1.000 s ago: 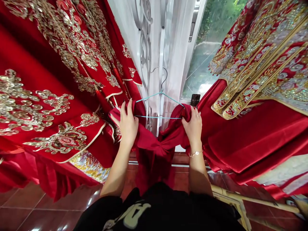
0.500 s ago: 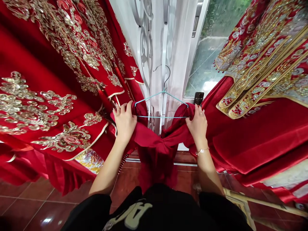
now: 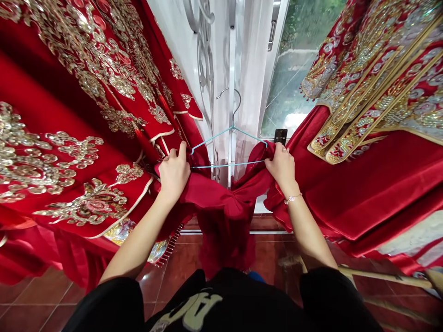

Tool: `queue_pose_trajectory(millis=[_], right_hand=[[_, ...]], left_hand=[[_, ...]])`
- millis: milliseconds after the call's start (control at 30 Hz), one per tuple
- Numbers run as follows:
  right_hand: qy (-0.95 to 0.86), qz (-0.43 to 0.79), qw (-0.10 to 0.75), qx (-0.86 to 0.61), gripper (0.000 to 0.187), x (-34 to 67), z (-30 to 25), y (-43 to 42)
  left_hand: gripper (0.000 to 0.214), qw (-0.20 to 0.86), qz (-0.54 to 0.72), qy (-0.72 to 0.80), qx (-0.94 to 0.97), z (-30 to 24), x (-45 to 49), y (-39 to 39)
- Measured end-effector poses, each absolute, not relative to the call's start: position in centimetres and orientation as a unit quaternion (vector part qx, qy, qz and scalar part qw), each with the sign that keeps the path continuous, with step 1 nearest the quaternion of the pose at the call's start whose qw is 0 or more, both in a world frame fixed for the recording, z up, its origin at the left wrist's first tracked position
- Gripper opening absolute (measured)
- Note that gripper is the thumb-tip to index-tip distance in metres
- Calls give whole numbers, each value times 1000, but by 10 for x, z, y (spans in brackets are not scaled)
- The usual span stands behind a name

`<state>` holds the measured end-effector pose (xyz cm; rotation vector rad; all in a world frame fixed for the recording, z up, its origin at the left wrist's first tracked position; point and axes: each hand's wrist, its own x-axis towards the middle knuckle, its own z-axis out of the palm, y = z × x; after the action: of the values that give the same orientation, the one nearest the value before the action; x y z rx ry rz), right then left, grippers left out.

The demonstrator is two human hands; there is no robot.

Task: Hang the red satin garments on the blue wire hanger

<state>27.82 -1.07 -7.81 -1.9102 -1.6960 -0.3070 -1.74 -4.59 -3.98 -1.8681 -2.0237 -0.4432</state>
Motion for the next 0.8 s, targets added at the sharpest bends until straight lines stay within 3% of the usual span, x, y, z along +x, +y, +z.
queue_pose_trajectory(millis=[200, 467, 600, 667, 800], right_hand=[[-651, -110, 271, -701, 55, 282, -77, -29], [-566, -131, 207, -787, 41, 259, -56, -31], [-590, -97, 194, -778, 22, 279, -32, -36], [-615, -50, 217, -756, 13, 295, -25, -40], [-540, 147, 397, -727, 10, 322, -34, -41]], left_hand=[[63, 167, -148, -688, -691, -41, -18, -68], [64, 187, -112, -672, -708, -41, -22, -57], [74, 142, -91, -603, -780, -23, -42, -35], [78, 103, -132, -560, -811, -11, -58, -25], [74, 23, -229, -523, -821, 6, -82, -10]])
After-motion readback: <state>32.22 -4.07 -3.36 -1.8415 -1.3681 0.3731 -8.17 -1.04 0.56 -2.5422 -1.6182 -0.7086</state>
